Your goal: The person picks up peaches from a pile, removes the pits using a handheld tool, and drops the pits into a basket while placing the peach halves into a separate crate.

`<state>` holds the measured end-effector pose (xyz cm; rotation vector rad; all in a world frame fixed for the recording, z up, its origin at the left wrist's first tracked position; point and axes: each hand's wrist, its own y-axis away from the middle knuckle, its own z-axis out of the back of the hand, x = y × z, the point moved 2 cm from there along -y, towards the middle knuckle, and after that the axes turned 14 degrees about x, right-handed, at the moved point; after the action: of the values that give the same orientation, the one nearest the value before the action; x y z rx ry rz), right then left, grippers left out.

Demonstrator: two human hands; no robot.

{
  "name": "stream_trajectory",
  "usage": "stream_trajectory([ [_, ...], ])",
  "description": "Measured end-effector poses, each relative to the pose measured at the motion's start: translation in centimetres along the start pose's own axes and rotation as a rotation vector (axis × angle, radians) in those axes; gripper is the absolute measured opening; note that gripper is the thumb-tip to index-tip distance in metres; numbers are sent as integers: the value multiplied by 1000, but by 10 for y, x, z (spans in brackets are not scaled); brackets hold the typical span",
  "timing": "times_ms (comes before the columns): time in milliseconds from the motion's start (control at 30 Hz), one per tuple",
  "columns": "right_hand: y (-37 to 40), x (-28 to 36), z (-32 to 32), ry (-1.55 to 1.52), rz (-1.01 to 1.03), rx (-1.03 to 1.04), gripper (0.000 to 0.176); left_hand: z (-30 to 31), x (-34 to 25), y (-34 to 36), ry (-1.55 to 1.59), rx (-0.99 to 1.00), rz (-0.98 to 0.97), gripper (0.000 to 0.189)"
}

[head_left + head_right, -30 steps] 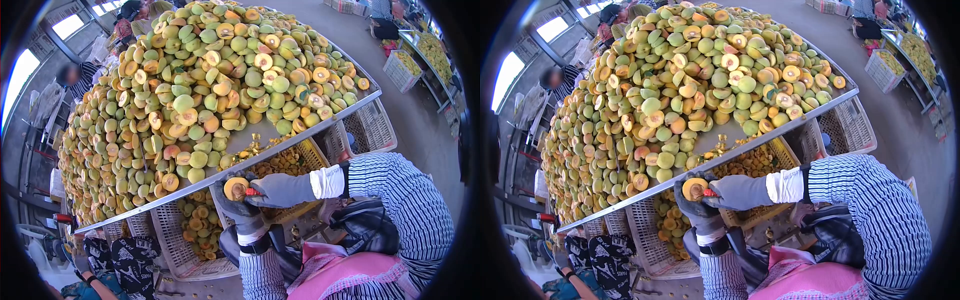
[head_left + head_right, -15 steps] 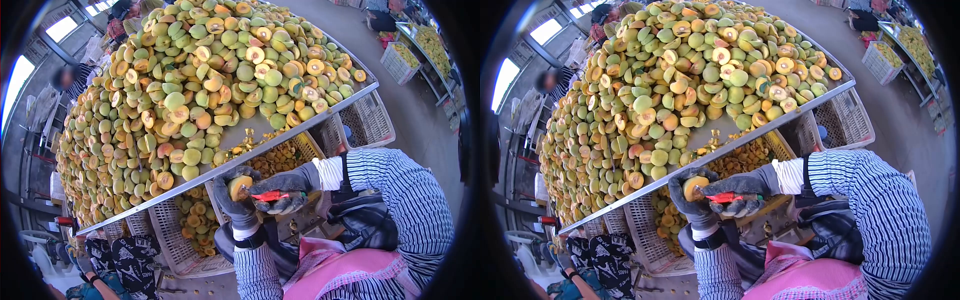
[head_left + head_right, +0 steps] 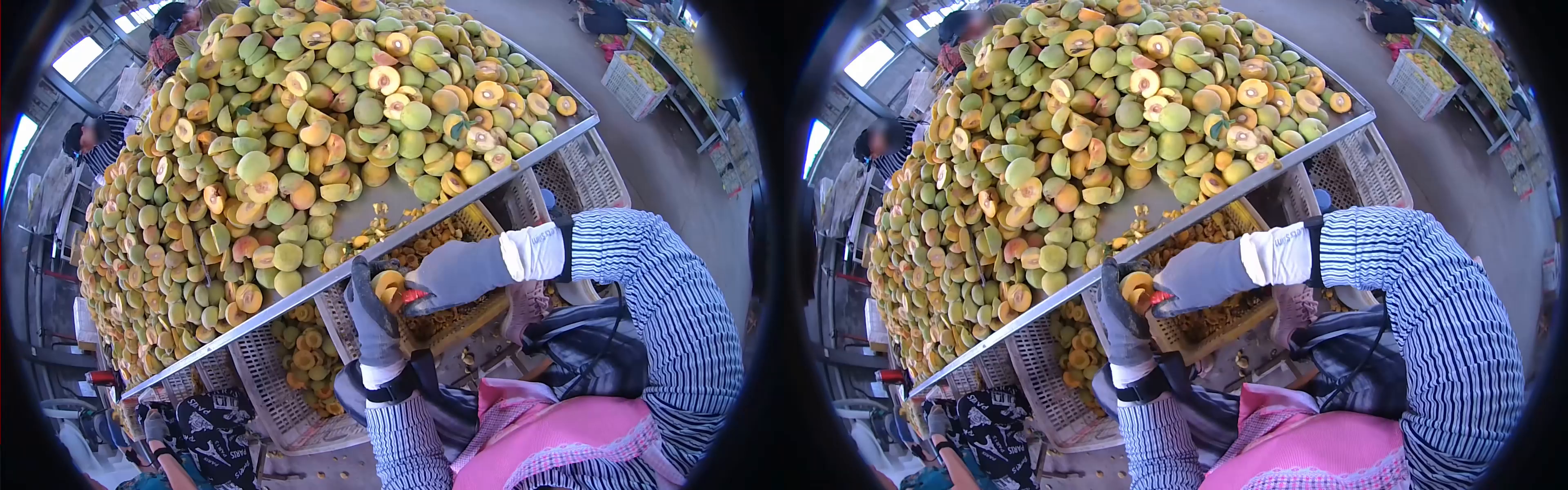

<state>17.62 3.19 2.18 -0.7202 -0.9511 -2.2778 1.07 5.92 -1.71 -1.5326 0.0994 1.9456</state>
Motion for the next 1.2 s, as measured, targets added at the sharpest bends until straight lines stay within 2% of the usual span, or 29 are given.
stream_trajectory([
  [67, 16, 17, 5, 295, -194, -137, 40, -1, -2, -3, 207, -105, 267, 37],
  [100, 16, 12, 2, 295, -194, -137, 40, -3, 4, -5, 208, -106, 266, 37],
  [167, 19, -10, -11, 427, -255, -201, 44, -3, 25, -3, 597, -342, 481, 42],
  [200, 23, -19, -9, 391, -353, -80, 43, 3, 5, -4, 646, -268, 499, 42],
  [233, 32, -25, -10, 221, -387, -86, 40, 5, 13, -1, 639, -273, 497, 42],
  [267, 36, -36, -13, 106, -342, -125, 39, 6, 25, 4, 758, -310, 429, 37],
  [300, 36, -44, -17, -10, -299, -160, 38, 5, 35, 11, 879, -346, 363, 42],
  [333, 36, -40, -17, -9, -301, -155, 38, 5, 29, 14, 910, -287, 290, 45],
  [400, 33, -20, -11, -17, -171, -360, 38, 1, 8, 8, 940, -265, 310, 44],
  [433, 26, -15, -9, -18, -177, -366, 38, -3, 2, 5, 963, -240, 327, 43],
  [467, 17, -11, -6, 16, -220, -374, 39, -11, 9, 10, 478, -274, 213, 44],
  [567, 2, 0, -2, 86, -275, -402, 43, -11, 25, 8, 391, -216, 205, 45],
  [633, -5, -1, -5, 215, -294, -431, 40, -9, 26, 13, 378, -181, 210, 46],
  [700, -14, -8, -14, 301, -285, -447, 39, -12, 35, 18, 609, -215, 252, 47],
  [767, -16, -9, -17, 384, -279, -467, 39, -9, 31, 22, 638, -172, 290, 47],
  [833, -15, -7, -15, 583, -325, -431, 30, -9, 32, 23, 665, -130, 320, 46],
  [867, -12, -4, -13, 589, -324, -431, 30, -11, 37, 24, 641, -63, 354, 65],
  [900, -9, -2, -12, 487, -352, -358, 30, -12, 40, 25, 617, 3, 388, 93],
  [933, -5, -1, -12, 386, -380, -284, 31, -13, 23, 22, 883, -53, 403, 88],
  [967, -3, -1, -13, 394, -381, -282, 31, -17, 23, 25, 887, -57, 397, 88],
  [1033, 1, -2, -17, 577, -378, -326, 31, -22, 33, 37, 772, -55, 367, 47],
  [1067, 1, -2, -19, 583, -377, -328, 31, -23, 40, 34, 761, 44, 325, 46],
  [1100, 2, -4, -20, 513, -369, -332, 35, -27, 44, 39, 761, 40, 318, 46],
  [1167, 4, -6, -23, 446, -353, -331, 40, -31, 27, 42, 181, -46, 169, 45],
  [1200, 5, -9, -25, 244, -312, -358, 39, -30, 35, 38, 447, -10, 207, 44],
])
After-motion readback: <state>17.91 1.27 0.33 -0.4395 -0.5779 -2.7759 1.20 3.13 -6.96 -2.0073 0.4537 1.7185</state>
